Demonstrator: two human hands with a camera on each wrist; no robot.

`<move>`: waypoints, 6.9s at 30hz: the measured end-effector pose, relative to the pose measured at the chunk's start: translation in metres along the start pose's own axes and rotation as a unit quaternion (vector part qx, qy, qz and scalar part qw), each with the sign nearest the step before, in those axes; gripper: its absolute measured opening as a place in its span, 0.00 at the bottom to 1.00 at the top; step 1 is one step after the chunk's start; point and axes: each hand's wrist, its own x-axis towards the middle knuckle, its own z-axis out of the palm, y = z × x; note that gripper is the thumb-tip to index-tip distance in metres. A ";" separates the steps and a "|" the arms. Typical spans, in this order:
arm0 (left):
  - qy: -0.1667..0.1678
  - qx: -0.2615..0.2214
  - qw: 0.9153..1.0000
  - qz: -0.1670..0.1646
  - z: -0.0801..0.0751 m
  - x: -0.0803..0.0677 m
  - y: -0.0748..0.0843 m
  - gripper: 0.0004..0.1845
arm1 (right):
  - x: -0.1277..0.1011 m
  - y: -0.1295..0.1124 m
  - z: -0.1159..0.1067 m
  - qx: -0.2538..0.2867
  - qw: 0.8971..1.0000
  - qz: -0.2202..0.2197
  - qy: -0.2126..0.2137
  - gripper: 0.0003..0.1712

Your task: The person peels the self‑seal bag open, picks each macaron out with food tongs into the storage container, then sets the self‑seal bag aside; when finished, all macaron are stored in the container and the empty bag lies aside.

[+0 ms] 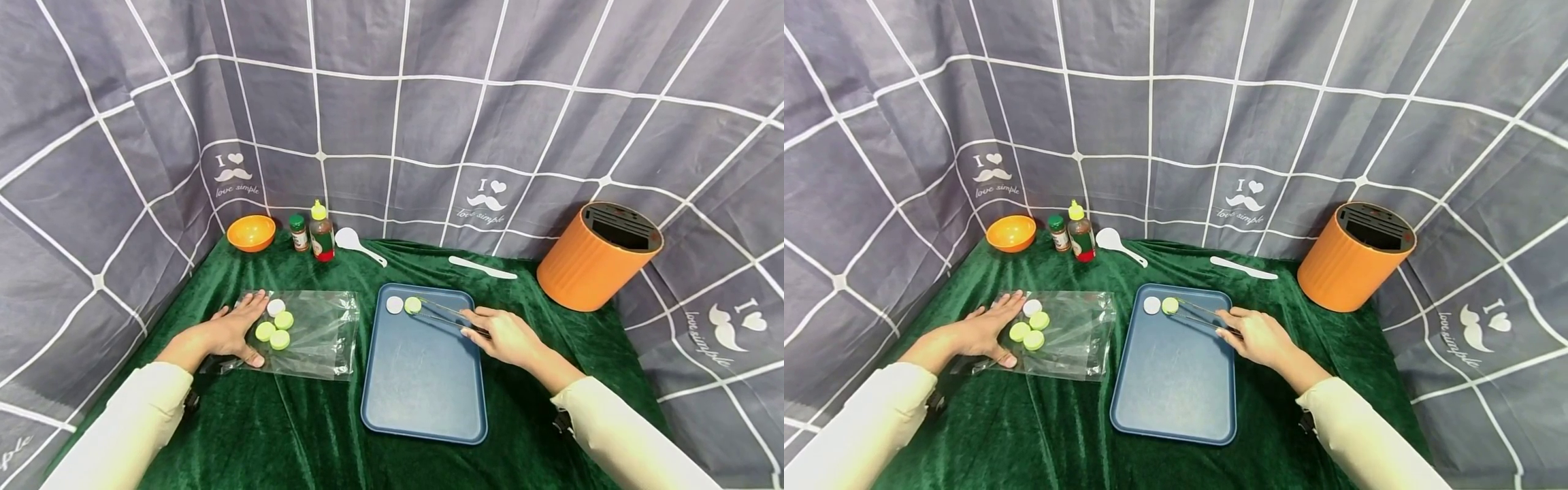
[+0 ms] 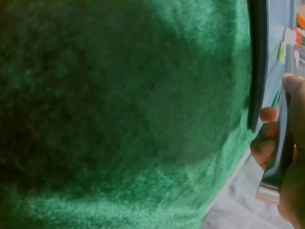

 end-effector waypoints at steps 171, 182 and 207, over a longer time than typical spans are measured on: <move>0.009 0.026 0.999 -0.019 0.012 0.021 -0.035 0.90 | -0.026 0.013 -0.018 0.022 0.999 0.038 0.010 0.21; 0.008 0.021 1.000 -0.018 0.011 0.018 -0.030 0.91 | -0.029 0.013 -0.012 0.046 0.998 0.035 0.014 0.21; 0.009 0.027 0.999 -0.015 0.010 0.013 -0.024 0.89 | -0.023 0.010 -0.018 0.056 0.994 0.086 -0.026 0.20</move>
